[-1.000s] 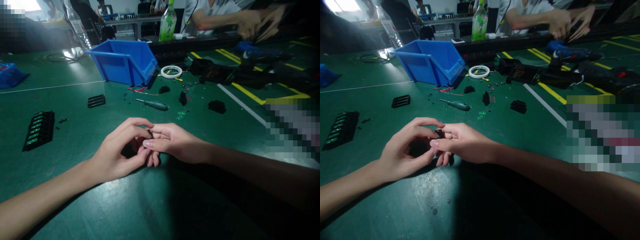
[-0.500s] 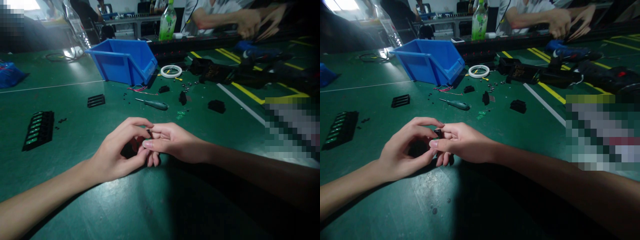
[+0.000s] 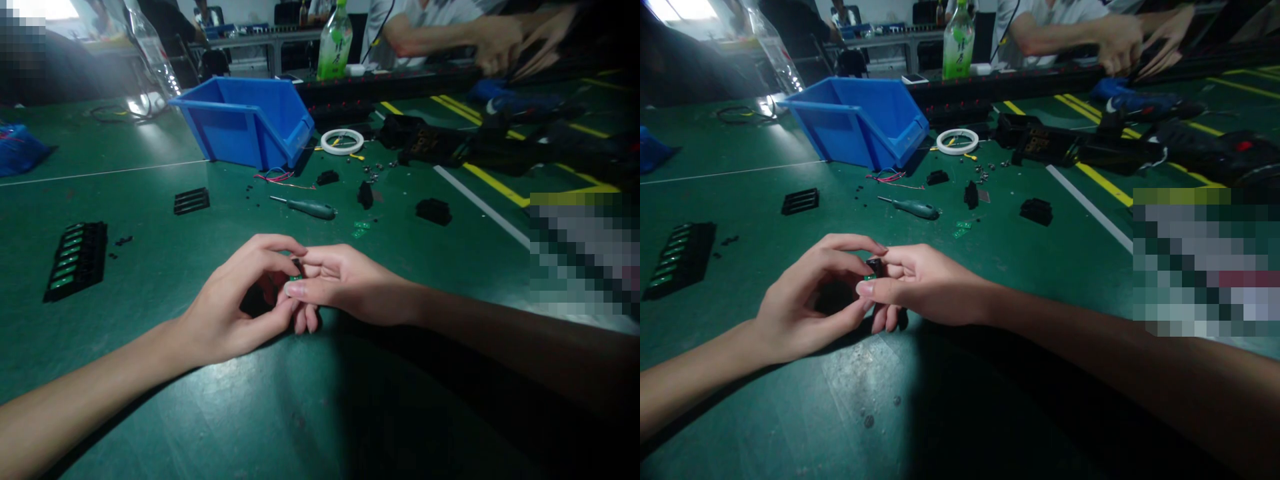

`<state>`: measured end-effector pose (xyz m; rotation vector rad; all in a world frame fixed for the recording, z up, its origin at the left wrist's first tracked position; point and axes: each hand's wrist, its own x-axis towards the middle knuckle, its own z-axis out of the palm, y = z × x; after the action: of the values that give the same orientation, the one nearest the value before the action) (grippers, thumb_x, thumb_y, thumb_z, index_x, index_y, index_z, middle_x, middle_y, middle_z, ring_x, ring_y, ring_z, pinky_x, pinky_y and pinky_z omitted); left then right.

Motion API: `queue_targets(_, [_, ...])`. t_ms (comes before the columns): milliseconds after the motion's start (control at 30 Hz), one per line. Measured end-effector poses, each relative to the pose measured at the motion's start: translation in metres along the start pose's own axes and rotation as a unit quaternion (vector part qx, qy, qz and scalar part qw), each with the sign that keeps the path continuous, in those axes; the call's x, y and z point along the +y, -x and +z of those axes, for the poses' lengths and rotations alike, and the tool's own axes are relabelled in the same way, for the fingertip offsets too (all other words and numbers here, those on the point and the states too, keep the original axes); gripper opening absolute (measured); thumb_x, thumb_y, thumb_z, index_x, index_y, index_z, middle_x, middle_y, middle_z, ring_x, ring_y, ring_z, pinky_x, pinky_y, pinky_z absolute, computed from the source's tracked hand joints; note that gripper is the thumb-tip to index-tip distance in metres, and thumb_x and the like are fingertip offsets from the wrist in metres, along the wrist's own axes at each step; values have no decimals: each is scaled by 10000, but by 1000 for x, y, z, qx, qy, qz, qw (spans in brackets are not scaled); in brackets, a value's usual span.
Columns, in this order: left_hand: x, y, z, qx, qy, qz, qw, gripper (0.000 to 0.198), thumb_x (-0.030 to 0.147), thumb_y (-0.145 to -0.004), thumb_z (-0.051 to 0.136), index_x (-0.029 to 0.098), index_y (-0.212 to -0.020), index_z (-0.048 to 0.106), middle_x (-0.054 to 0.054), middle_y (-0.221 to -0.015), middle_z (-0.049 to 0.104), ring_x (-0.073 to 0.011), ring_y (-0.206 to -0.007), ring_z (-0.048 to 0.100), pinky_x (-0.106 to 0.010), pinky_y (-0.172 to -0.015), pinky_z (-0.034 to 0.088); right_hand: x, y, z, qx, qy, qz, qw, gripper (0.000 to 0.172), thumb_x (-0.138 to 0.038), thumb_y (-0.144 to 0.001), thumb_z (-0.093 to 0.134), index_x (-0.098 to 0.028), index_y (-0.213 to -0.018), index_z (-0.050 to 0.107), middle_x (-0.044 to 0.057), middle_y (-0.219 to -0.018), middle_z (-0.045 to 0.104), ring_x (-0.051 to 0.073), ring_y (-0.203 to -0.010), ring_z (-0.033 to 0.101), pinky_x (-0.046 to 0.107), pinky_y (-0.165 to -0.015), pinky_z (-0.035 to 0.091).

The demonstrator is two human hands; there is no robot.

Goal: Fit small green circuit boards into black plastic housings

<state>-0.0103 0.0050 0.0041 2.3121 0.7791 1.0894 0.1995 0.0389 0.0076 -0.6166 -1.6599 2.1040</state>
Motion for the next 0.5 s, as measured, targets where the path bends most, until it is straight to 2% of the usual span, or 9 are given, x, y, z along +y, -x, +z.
queue_targets(500, [0,0,0,-1,-3,1,1000,345,49,-849,717,164,-1155,607,-136,-1289,610,-204,-1082,678,-277,-808,614,0,1,0,2,-1,0,1000,271,-378,-966,692,-119,-1009,627,25,-785,689,132,-687,688,245,-654,563])
